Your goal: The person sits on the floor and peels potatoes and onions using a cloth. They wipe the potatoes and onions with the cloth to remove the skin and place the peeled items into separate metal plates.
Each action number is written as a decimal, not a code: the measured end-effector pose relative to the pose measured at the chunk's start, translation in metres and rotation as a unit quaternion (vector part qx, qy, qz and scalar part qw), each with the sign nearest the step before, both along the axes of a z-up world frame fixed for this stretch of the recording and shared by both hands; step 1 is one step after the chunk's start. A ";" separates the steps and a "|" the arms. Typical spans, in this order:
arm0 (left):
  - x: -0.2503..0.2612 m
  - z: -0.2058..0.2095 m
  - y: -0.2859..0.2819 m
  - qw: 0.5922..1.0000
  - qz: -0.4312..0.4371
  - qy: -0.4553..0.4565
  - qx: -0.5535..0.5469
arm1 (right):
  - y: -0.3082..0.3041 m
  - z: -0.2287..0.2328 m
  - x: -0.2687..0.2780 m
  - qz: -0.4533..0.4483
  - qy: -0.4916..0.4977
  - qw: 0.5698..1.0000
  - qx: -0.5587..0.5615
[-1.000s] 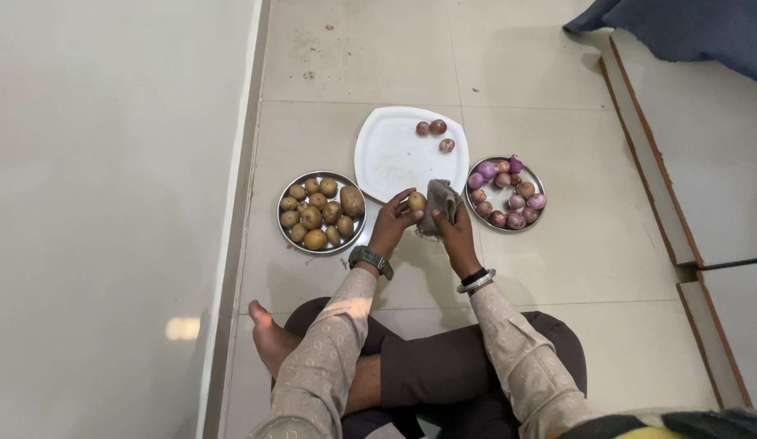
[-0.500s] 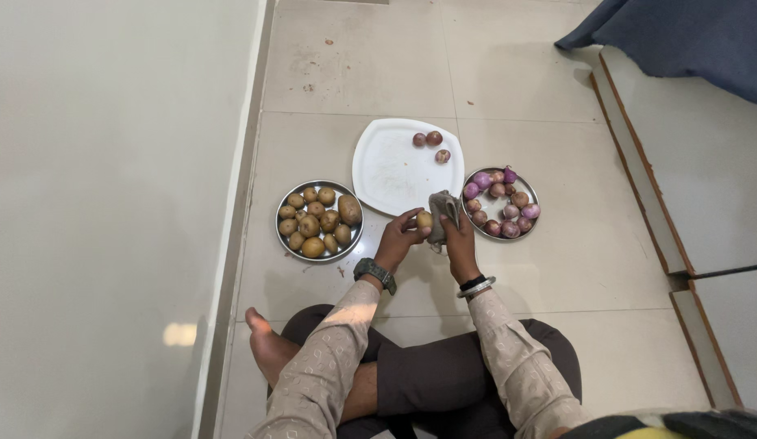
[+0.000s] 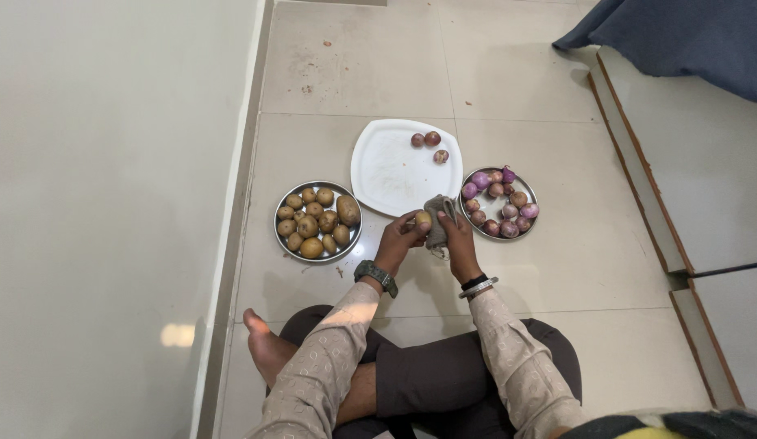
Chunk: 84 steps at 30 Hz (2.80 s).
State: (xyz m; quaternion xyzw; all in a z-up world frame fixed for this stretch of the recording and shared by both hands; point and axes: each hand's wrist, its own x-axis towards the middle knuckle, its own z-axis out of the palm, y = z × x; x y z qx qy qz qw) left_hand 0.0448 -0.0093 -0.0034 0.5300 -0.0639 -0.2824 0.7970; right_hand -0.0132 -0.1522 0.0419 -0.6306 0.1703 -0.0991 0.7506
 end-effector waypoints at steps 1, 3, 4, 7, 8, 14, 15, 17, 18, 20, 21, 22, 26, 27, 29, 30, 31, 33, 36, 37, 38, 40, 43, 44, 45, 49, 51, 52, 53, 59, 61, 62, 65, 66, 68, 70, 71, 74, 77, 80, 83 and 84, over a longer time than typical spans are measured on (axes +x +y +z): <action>0.002 -0.003 0.001 1.000 0.017 -0.004 -0.004 | 0.000 -0.004 0.000 0.013 0.010 1.000 0.002; 0.014 -0.008 0.007 0.998 0.052 -0.015 -0.011 | 0.003 -0.013 0.001 0.037 0.027 0.999 -0.022; 0.019 -0.010 0.011 0.997 0.074 -0.006 0.002 | 0.009 -0.018 0.002 0.050 0.034 0.997 -0.048; 0.027 -0.011 0.019 0.993 0.111 0.006 0.027 | 0.014 -0.022 0.001 0.068 0.026 0.994 -0.081; 0.026 -0.010 0.018 0.994 0.102 -0.001 0.024 | 0.015 -0.022 0.001 0.072 0.019 0.994 -0.084; -0.004 -0.006 -0.007 0.999 -0.022 -0.019 0.023 | -0.006 -0.012 0.001 -0.020 -0.045 0.998 0.029; -0.005 -0.006 -0.009 0.999 -0.026 -0.020 0.032 | -0.005 -0.014 0.002 -0.016 -0.029 0.999 0.037; 0.001 -0.008 -0.003 0.999 0.000 -0.010 0.030 | 0.000 -0.019 0.003 -0.009 0.001 0.999 0.053; 0.007 -0.009 0.002 0.999 0.013 -0.007 0.030 | 0.002 -0.020 0.003 0.004 -0.006 0.999 0.048; 0.016 -0.012 0.011 0.996 0.085 0.010 0.014 | 0.010 -0.022 0.003 0.032 -0.018 0.999 0.040; 0.019 -0.013 0.013 0.993 0.121 0.018 0.007 | 0.013 -0.022 0.004 0.043 -0.015 0.999 0.025; 0.020 -0.014 0.014 0.992 0.122 0.016 0.007 | 0.015 -0.022 0.003 0.054 -0.010 0.998 0.009; 0.011 -0.016 0.003 0.997 0.059 -0.011 0.040 | 0.010 -0.019 0.003 0.025 -0.031 0.999 -0.002; 0.004 -0.016 -0.002 0.998 0.026 -0.022 0.057 | 0.006 -0.018 0.003 0.006 -0.033 0.999 0.009; -0.006 -0.017 -0.011 0.998 0.004 -0.029 0.051 | -0.003 -0.017 0.003 -0.032 -0.037 0.998 0.030; -0.008 -0.018 -0.014 0.998 -0.008 -0.032 0.047 | -0.003 -0.019 0.004 -0.031 -0.026 0.998 0.038; -0.005 -0.019 -0.012 0.998 0.002 -0.027 0.051 | 0.000 -0.023 0.004 -0.029 -0.015 0.998 0.047; 0.008 -0.022 -0.002 0.998 0.025 -0.017 0.058 | 0.003 -0.026 0.003 -0.010 -0.008 0.999 0.050; 0.023 -0.027 0.012 0.989 0.142 0.010 0.033 | 0.016 -0.028 0.003 0.035 -0.011 0.999 0.025; 0.024 -0.028 0.013 0.989 0.142 0.009 0.031 | 0.020 -0.028 0.001 0.043 -0.007 0.999 0.010; 0.023 -0.028 0.012 0.990 0.141 0.007 0.029 | 0.021 -0.027 0.000 0.051 -0.003 0.999 -0.005; 0.018 -0.026 0.006 0.994 0.098 -0.009 0.039 | 0.014 -0.026 0.003 0.018 -0.020 1.000 0.010; -0.009 -0.020 -0.014 0.997 0.002 -0.045 0.068 | -0.003 -0.026 0.003 -0.030 -0.039 0.998 0.041; -0.018 -0.019 -0.019 0.996 -0.011 -0.049 0.073 | -0.006 -0.027 0.002 -0.046 -0.043 0.997 0.053; -0.023 -0.017 -0.022 0.995 -0.024 -0.052 0.077 | -0.005 -0.028 0.002 -0.039 -0.034 0.997 0.061; 0.001 -0.015 -0.004 0.998 0.046 -0.019 0.033 | 0.012 -0.026 0.001 -0.002 -0.029 0.996 0.082; 0.011 -0.015 0.009 0.993 0.118 -0.003 0.026 | 0.022 -0.024 0.002 0.019 -0.022 0.996 0.082; 0.014 -0.014 0.011 0.990 0.135 -0.001 0.029 | 0.025 -0.023 0.000 0.029 -0.009 0.996 0.078; 0.016 -0.014 0.012 0.988 0.152 0.000 0.032 | 0.027 -0.023 -0.001 0.039 0.004 0.997 0.074; -0.017 -0.014 -0.016 0.994 0.047 -0.039 0.089 | 0.005 -0.025 0.003 -0.025 -0.030 0.994 0.102; -0.023 -0.016 -0.020 0.994 0.027 -0.052 0.090 | 0.008 -0.028 0.000 -0.039 -0.034 0.990 0.135; -0.018 -0.017 -0.019 0.995 0.033 -0.052 0.074 | 0.009 -0.027 -0.002 -0.046 -0.037 0.987 0.150; 0.002 -0.018 -0.003 0.992 0.087 -0.042 0.078 | 0.028 -0.018 -0.003 -0.042 -0.024 0.993 0.111; 0.007 -0.017 0.003 0.989 0.112 -0.038 0.088 | 0.032 -0.014 -0.004 -0.028 -0.016 0.994 0.102; 0.011 -0.017 0.006 0.983 0.150 -0.040 0.095 | 0.039 -0.008 -0.007 0.000 0.000 0.996 0.085; 0.010 -0.017 0.007 0.982 0.148 -0.057 0.108 | 0.038 -0.008 -0.005 0.003 -0.032 0.997 0.070; 0.005 -0.017 0.003 0.982 0.128 -0.072 0.117 | 0.034 -0.010 -0.004 0.005 -0.047 0.997 0.061; -0.015 -0.015 -0.012 0.988 0.046 -0.089 0.119 | 0.014 -0.015 0.001 -0.044 -0.055 0.995 0.063; -0.015 -0.016 -0.015 0.993 0.022 -0.082 0.081 | 0.007 -0.022 -0.001 -0.053 -0.038 0.992 0.108; 0.003 -0.020 -0.003 0.990 0.079 -0.054 0.104 | 0.022 -0.032 0.001 -0.033 -0.036 0.996 0.071; 0.016 -0.023 0.009 0.978 0.145 -0.058 0.140 | 0.028 -0.035 -0.001 0.035 -0.031 0.999 0.024; 0.017 -0.025 0.010 0.973 0.163 -0.066 0.147 | 0.027 -0.033 -0.001 0.031 -0.034 0.999 0.020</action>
